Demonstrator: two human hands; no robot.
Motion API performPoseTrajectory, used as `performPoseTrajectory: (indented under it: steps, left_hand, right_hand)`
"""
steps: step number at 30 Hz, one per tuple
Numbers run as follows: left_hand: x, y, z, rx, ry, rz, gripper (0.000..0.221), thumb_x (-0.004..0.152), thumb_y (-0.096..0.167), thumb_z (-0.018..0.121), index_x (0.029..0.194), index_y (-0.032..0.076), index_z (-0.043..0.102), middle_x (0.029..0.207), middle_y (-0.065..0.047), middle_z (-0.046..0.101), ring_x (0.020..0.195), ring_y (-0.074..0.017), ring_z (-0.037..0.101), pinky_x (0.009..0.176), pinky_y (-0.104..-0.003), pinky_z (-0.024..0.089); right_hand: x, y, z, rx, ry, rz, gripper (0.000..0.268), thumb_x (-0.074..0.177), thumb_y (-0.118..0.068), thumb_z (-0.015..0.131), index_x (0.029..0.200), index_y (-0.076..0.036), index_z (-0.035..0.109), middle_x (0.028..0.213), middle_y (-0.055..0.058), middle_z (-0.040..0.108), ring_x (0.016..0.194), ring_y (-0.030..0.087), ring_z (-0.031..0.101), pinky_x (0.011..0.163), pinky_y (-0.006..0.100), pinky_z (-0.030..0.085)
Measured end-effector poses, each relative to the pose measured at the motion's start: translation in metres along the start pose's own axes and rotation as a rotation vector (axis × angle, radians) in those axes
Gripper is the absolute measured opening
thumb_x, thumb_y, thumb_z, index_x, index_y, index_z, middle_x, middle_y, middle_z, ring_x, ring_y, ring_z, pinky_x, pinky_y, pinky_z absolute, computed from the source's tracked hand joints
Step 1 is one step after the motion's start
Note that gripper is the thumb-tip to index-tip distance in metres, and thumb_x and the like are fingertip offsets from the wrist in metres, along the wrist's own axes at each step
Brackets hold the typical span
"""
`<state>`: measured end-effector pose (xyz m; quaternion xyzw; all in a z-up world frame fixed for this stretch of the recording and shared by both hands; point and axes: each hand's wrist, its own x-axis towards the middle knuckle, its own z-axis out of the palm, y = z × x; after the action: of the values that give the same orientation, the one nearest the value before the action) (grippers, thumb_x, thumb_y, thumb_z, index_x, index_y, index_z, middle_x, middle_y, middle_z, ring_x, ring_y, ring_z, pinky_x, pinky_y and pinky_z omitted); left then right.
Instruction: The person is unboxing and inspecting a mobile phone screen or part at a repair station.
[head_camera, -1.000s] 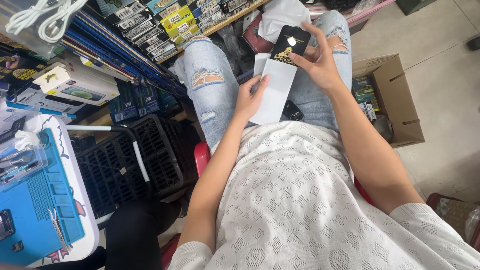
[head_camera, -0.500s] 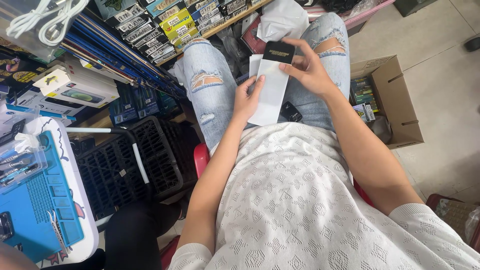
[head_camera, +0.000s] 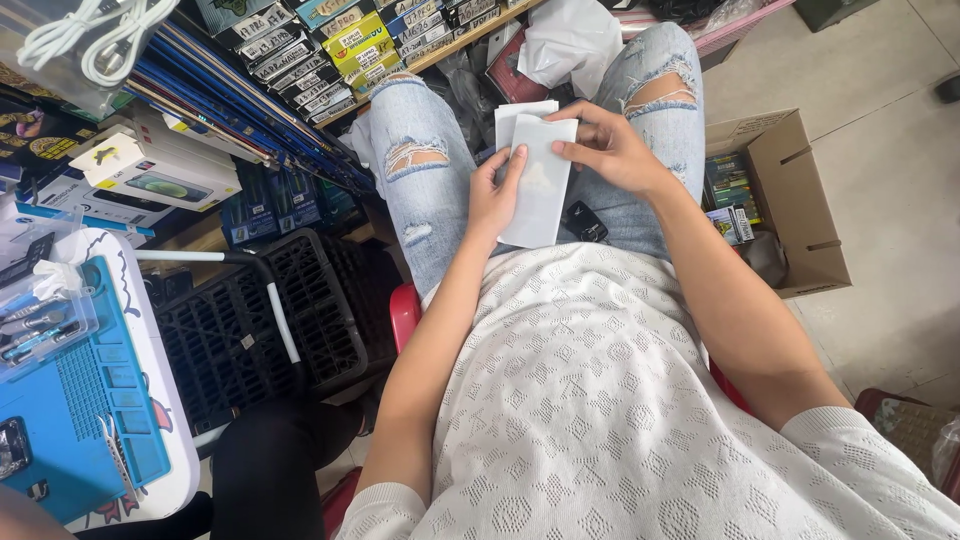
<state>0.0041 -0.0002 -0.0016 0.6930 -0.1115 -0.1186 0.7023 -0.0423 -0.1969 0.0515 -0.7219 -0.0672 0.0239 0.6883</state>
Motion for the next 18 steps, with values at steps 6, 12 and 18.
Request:
performPoseTrajectory:
  steps: [6,12,18]
  left_hand:
    - [-0.002,0.005,0.001,0.012,-0.012,-0.017,0.039,0.097,0.044,0.061,0.107,0.009,0.076,0.101,0.003,0.074,0.096,-0.0066,0.063,0.085,-0.022,0.052]
    - [0.002,-0.004,0.002,-0.027,-0.004,-0.043,0.045,0.099,0.045,0.057,0.112,0.007,0.076,0.11,0.001,0.075,0.105,-0.0086,0.063,0.089,-0.024,0.052]
    - [0.0,-0.006,0.001,0.151,-0.166,0.097,0.038,0.104,0.039,0.05,0.114,0.013,0.077,0.12,-0.001,0.076,0.117,-0.0131,0.065,0.103,-0.025,0.045]
  right_hand:
    - [0.002,0.005,-0.004,0.024,0.012,0.017,0.023,0.104,-0.016,0.065,0.126,-0.01,0.063,0.097,0.003,0.074,0.088,0.008,0.065,0.083,0.021,0.052]
    - [0.002,0.008,-0.009,0.007,0.074,-0.023,0.036,0.104,-0.014,0.065,0.139,-0.014,0.056,0.085,-0.004,0.069,0.076,0.006,0.056,0.068,0.022,0.047]
    - [-0.009,0.014,-0.086,0.008,0.534,-0.212,0.028,0.105,-0.008,0.062,0.129,-0.019,0.056,0.122,0.003,0.053,0.101,0.017,0.064,0.074,0.032,0.064]
